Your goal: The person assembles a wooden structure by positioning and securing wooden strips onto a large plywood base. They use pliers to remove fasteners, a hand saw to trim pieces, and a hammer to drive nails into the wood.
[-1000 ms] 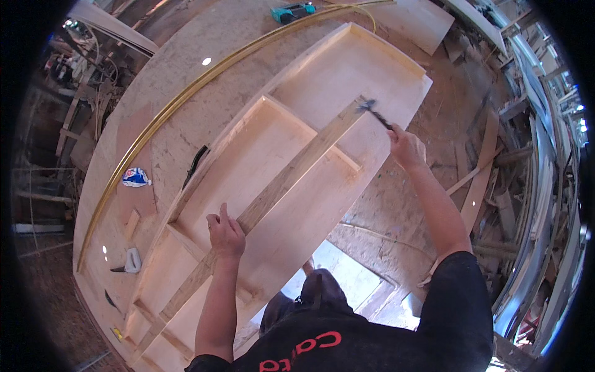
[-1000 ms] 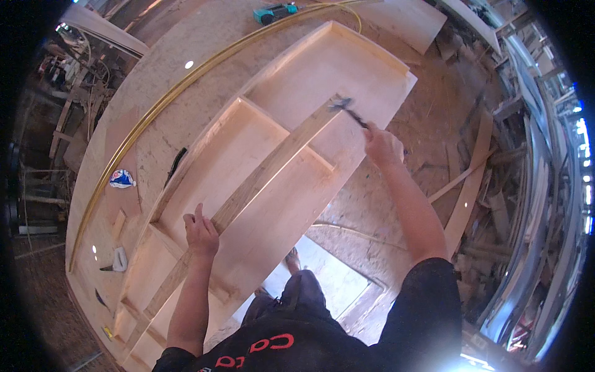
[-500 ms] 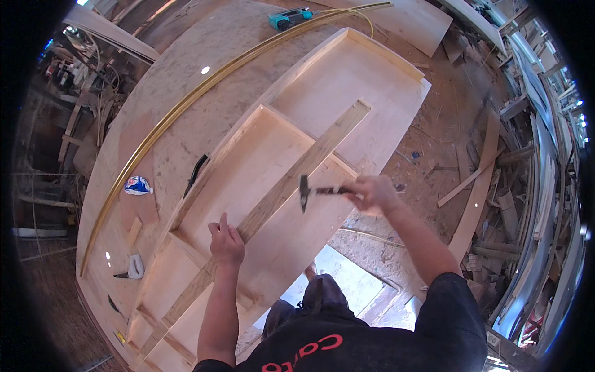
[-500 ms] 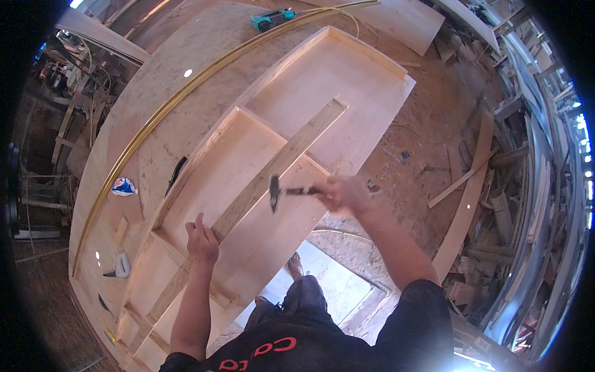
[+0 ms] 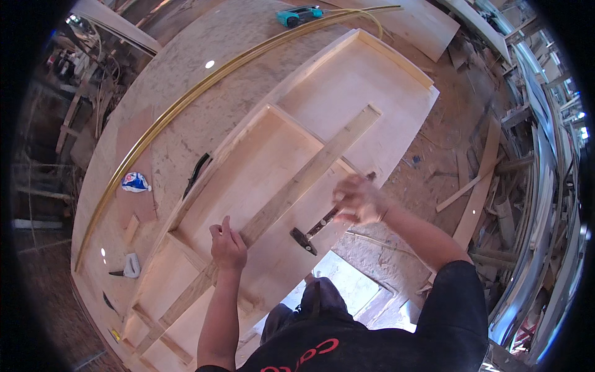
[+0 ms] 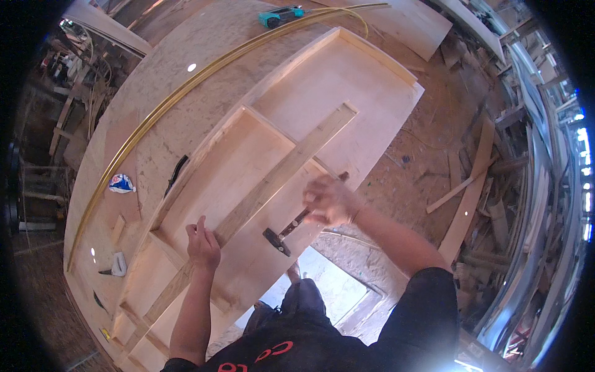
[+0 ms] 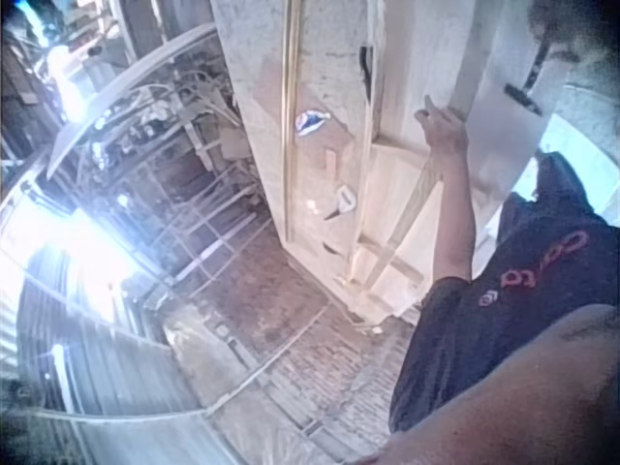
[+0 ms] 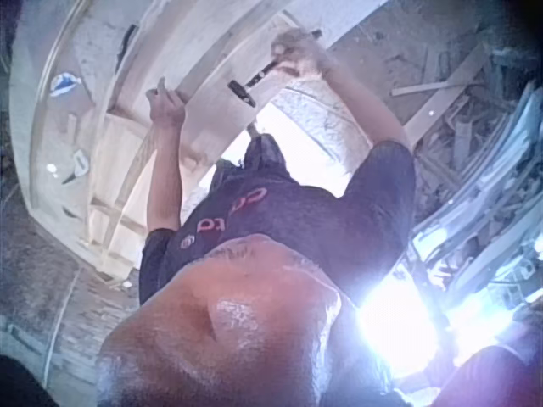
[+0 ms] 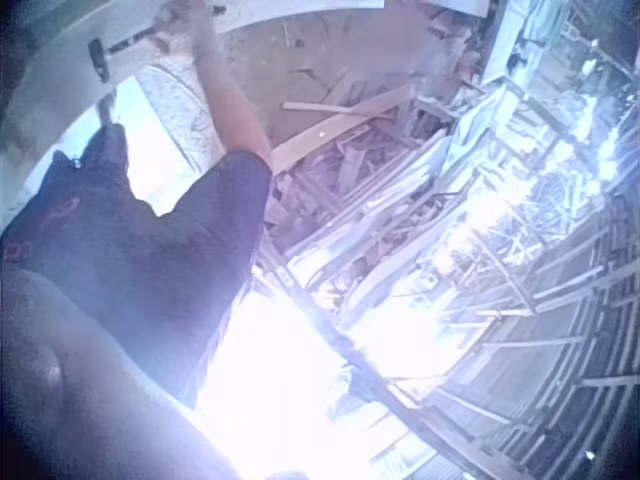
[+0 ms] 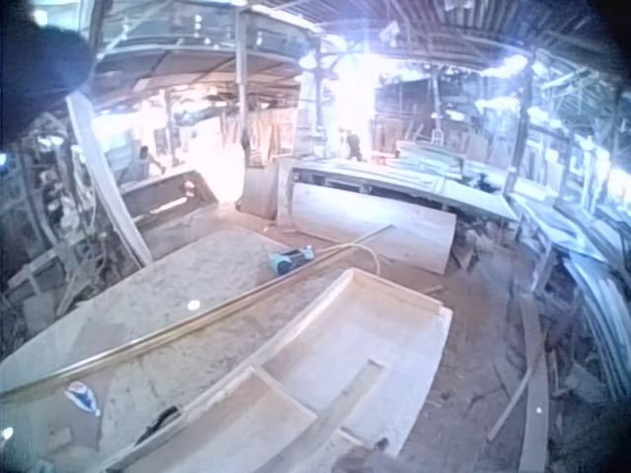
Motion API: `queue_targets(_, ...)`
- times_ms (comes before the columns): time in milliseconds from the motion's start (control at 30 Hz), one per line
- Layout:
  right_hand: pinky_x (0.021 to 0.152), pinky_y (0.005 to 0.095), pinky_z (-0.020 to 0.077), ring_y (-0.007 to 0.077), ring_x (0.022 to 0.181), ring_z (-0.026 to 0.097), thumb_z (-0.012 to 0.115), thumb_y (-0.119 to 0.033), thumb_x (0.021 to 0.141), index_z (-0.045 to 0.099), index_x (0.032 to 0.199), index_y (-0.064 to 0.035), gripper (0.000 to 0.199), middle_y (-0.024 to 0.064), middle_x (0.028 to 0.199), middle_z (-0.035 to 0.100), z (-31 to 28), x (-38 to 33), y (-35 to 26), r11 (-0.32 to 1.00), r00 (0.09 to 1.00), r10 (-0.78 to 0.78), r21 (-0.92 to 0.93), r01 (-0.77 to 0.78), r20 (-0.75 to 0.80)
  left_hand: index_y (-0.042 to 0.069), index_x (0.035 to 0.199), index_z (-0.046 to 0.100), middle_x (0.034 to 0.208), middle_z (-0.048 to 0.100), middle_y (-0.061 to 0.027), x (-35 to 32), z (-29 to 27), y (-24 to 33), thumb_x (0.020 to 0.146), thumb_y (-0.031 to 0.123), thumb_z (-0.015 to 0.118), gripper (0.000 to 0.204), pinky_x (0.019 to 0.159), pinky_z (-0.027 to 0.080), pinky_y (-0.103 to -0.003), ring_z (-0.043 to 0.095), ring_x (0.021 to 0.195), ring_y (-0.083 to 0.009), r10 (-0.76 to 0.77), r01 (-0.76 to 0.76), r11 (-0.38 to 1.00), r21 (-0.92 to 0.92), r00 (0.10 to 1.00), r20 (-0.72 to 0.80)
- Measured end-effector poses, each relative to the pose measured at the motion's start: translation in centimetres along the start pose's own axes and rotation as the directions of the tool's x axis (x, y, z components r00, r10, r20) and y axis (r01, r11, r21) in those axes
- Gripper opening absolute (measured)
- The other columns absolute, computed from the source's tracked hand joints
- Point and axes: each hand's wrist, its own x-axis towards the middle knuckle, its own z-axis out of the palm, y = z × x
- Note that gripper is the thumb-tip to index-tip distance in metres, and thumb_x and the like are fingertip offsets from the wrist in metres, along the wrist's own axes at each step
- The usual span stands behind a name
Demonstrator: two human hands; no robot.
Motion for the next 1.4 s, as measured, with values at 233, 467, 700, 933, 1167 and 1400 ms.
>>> queue_targets(233,0.096,0.0456,0.0514,0.0335,0.101,0.069,0.07,-0.035,0.094,0.073,0.114,-0.0023,0.039,0.0176,0.11,0.074,-7.8,-3.5,24.3,0.395,0.269,0.837,0.187,-0.899,-0.477,0.006,0.138,0.059,0.114,0.054,-0.0193,0.9,1.4,1.1,0.097,0.017,0.054,0.043,0.075,0.056,-0.048,0.065,0.091,-0.0359,0.099,-0.1,0.994,-0.047,0.995,-0.029)
queue_targets(467,0.08,0.0377,0.0566,0.0234,0.09,0.071,0.074,-0.034,0.092,0.075,0.112,-0.0007,0.039,0.0104,0.109,0.075,-7.8,2.8,22.5,0.02,0.111,0.979,0.461,-0.887,0.171,0.006,0.134,0.061,0.112,0.054,-0.0192,0.0,0.1,-0.2,0.096,0.017,0.055,0.041,0.073,0.055,-0.048,0.065,0.088,-0.0364,0.064,-0.064,0.998,0.001,0.996,-0.063)
queue_targets(700,0.079,0.0393,0.055,0.0278,0.088,0.068,0.077,-0.02,0.088,0.076,0.096,-0.0043,0.017,0.011,0.092,0.072,-5.3,3.1,17.9,0.611,0.597,0.65,-0.143,-0.778,-0.471,0.004,0.134,0.061,0.112,0.055,-0.0195,-0.2,0.2,-0.4,0.095,0.017,0.056,0.041,0.074,0.055,-0.048,0.065,0.087,-0.0367,0.075,-0.073,0.997,0.026,0.995,-0.064)
queue_targets(933,0.083,0.0468,0.0533,0.0285,0.097,0.066,0.074,-0.018,0.085,0.072,0.091,-0.0116,0.008,0.0062,0.093,0.068,-5.3,1.5,14.5,0.663,0.78,0.427,-0.429,-0.614,-0.457,0.006,0.133,0.062,0.113,0.055,-0.0192,0.0,0.5,0.1,0.094,0.017,0.057,0.04,0.075,0.054,-0.048,0.065,0.086,-0.0366,0.084,-0.083,0.996,0.019,0.995,-0.05)
queue_targets(1167,0.084,0.0472,0.0579,0.0334,0.099,0.073,0.072,-0.039,0.091,0.077,0.098,-0.012,0.029,0.0125,0.098,0.075,-9.4,6.5,14.4,0.441,0.585,0.811,-0.636,-0.633,-0.02,0.008,0.13,0.062,0.113,0.055,-0.0195,-0.2,0.1,0.1,0.097,0.016,0.054,0.035,0.078,0.054,-0.05,0.065,0.09,-0.0387,0.094,-0.091,0.995,0.045,0.993,-0.069)
queue_targets(1400,0.077,0.0454,0.057,0.0291,0.088,0.074,0.067,-0.042,0.094,0.079,0.095,-0.0072,0.036,0.0149,0.086,0.075,-9.3,3.8,22.3,0.383,0.421,0.907,-0.389,-0.838,-0.014,0.008,0.132,0.062,0.112,0.055,-0.0185,-0.1,0.8,0.3,0.096,0.017,0.055,0.038,0.08,0.054,-0.049,0.064,0.092,-0.0372,0.094,-0.092,0.995,0.044,0.994,-0.057)
